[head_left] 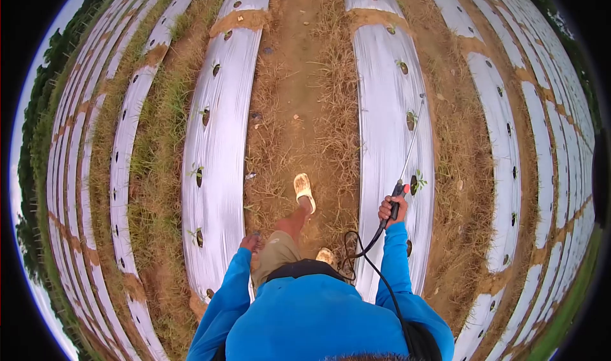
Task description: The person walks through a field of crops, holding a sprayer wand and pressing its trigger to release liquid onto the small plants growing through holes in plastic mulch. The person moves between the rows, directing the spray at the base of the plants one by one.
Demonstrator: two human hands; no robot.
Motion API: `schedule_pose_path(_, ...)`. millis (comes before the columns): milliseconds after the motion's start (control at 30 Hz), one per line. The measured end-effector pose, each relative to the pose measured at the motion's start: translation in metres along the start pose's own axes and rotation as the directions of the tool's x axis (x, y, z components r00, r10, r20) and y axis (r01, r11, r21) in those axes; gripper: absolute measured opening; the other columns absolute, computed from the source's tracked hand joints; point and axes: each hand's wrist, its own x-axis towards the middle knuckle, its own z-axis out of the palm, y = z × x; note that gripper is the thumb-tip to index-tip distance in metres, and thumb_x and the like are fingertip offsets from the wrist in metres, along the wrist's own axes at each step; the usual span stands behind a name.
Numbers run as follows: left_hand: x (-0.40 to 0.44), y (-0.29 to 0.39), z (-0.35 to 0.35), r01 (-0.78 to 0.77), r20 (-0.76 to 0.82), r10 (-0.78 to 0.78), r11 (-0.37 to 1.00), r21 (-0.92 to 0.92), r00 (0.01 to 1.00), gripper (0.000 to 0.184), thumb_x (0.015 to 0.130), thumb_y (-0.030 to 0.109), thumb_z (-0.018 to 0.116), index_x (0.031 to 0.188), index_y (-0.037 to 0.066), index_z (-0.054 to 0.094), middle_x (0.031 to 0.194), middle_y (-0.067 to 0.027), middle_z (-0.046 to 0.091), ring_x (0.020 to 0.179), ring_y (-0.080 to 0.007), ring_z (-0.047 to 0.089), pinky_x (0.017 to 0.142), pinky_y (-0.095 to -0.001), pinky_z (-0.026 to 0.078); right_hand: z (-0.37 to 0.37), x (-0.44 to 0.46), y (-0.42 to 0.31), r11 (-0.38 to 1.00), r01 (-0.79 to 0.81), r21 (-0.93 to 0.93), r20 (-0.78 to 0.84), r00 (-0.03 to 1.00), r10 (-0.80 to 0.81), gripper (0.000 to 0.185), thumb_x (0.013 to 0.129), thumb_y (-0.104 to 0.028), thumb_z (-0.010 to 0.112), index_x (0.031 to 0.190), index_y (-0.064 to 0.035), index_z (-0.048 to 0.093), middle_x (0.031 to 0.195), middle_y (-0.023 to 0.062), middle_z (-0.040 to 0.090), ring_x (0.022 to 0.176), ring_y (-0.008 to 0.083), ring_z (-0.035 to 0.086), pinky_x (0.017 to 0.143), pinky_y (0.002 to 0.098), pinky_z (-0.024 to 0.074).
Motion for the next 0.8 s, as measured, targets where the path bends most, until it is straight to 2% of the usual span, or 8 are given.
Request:
schedule_pose_path(133,0.108,0.04,0.015,0.112,0.123,-0.094,0.983,-0.144,0.988,0.02,0.079,0.024,0.045,0.08,0.009,0.058,0.066,-0.0052,0.056,0.051,-0.0171,0.051,0.044,-0.0355,0.041,0.049,0.078,-0.041,0.998,-0.065,-0.021,0.002,0.998,0.065,0.016,0.068,-0.023,0.054,0.066,-0.0095,0.045,0.05,-0.0014,0.038,0.038,0.0102,0.034,0.033,0.0237,0.0283)
schedule_pose_path(167,0.146,0.046,0.018,0.34,0.206,-0.302,0.921,-0.191,0.931,0.021,0.08,0.024,0.044,0.079,0.008,0.058,0.066,-0.0082,0.056,0.051,-0.0172,0.052,0.042,-0.0357,0.042,0.068,0.102,-0.056,0.997,-0.058,-0.05,0.004,0.998,0.058,0.016,0.068,-0.023,0.054,0.066,-0.0092,0.046,0.05,-0.0015,0.038,0.038,0.0102,0.034,0.033,0.0236,0.0284)
schedule_pose_path(233,0.208,0.034,0.025,-0.09,0.127,0.078,0.991,0.096,0.989,0.02,0.081,0.025,0.047,0.074,0.008,0.057,0.063,-0.0081,0.055,0.048,-0.0167,0.052,0.038,-0.0327,0.039,0.101,0.126,-0.07,0.997,-0.043,-0.058,-0.065,0.997,0.04,0.017,0.069,-0.024,0.053,0.068,-0.0083,0.047,0.05,-0.0018,0.037,0.038,0.0101,0.034,0.033,0.0237,0.0286)
schedule_pose_path(300,0.233,0.065,0.043,-0.535,0.009,0.696,0.544,0.647,0.718,0.022,0.081,0.027,0.05,0.07,0.009,0.055,0.059,-0.0081,0.054,0.044,-0.0162,0.051,0.034,-0.0297,0.036,0.141,0.152,-0.098,0.994,-0.087,-0.059,-0.062,0.995,0.083,0.016,0.069,-0.023,0.053,0.069,-0.0078,0.047,0.051,-0.0016,0.036,0.038,0.0105,0.033,0.033,0.0242,0.0291)
schedule_pose_path(400,0.187,0.245,0.023,-0.125,0.303,0.141,0.99,-0.073,0.943,0.023,0.082,0.028,0.05,0.069,0.01,0.055,0.058,-0.0058,0.054,0.043,-0.0149,0.049,0.034,-0.0303,0.035,0.204,0.182,-0.135,0.995,-0.098,-0.015,-0.054,0.994,0.097,0.016,0.069,-0.022,0.053,0.069,-0.0071,0.047,0.051,-0.0012,0.037,0.038,0.011,0.034,0.033,0.0245,0.0294)
schedule_pose_path(567,0.273,0.432,0.004,-0.022,0.252,0.064,0.986,-0.165,0.966,0.026,0.087,0.029,0.048,0.088,0.004,0.054,0.065,-0.0058,0.056,0.044,-0.0118,0.047,0.036,-0.0253,0.033,0.288,0.256,-0.185,0.995,-0.096,0.033,0.029,0.995,0.095,0.017,0.068,-0.022,0.053,0.07,-0.0058,0.049,0.051,-0.0003,0.037,0.038,0.0116,0.034,0.034,0.0249,0.0305)
schedule_pose_path(667,0.295,0.532,-0.008,-0.18,0.203,0.169,0.983,0.035,0.964,0.026,0.087,0.029,0.048,0.09,0.004,0.054,0.068,-0.0059,0.056,0.045,-0.012,0.047,0.036,-0.0254,0.032,0.329,0.32,-0.216,0.998,-0.062,0.008,-0.012,0.998,0.062,0.016,0.068,-0.021,0.053,0.069,-0.0064,0.048,0.05,-0.0003,0.037,0.038,0.0115,0.034,0.033,0.0247,0.0302)
schedule_pose_path(800,0.357,0.605,-0.017,0.022,0.058,-0.014,0.99,-0.14,0.998,0.026,0.087,0.027,0.047,0.091,0.003,0.055,0.069,-0.0071,0.057,0.047,-0.0127,0.048,0.038,-0.0272,0.034,0.373,0.44,-0.266,1.0,-0.009,-0.005,-0.041,0.999,0.009,0.016,0.067,-0.022,0.054,0.066,-0.0073,0.047,0.05,-0.0005,0.038,0.037,0.0115,0.034,0.032,0.024,0.0293)
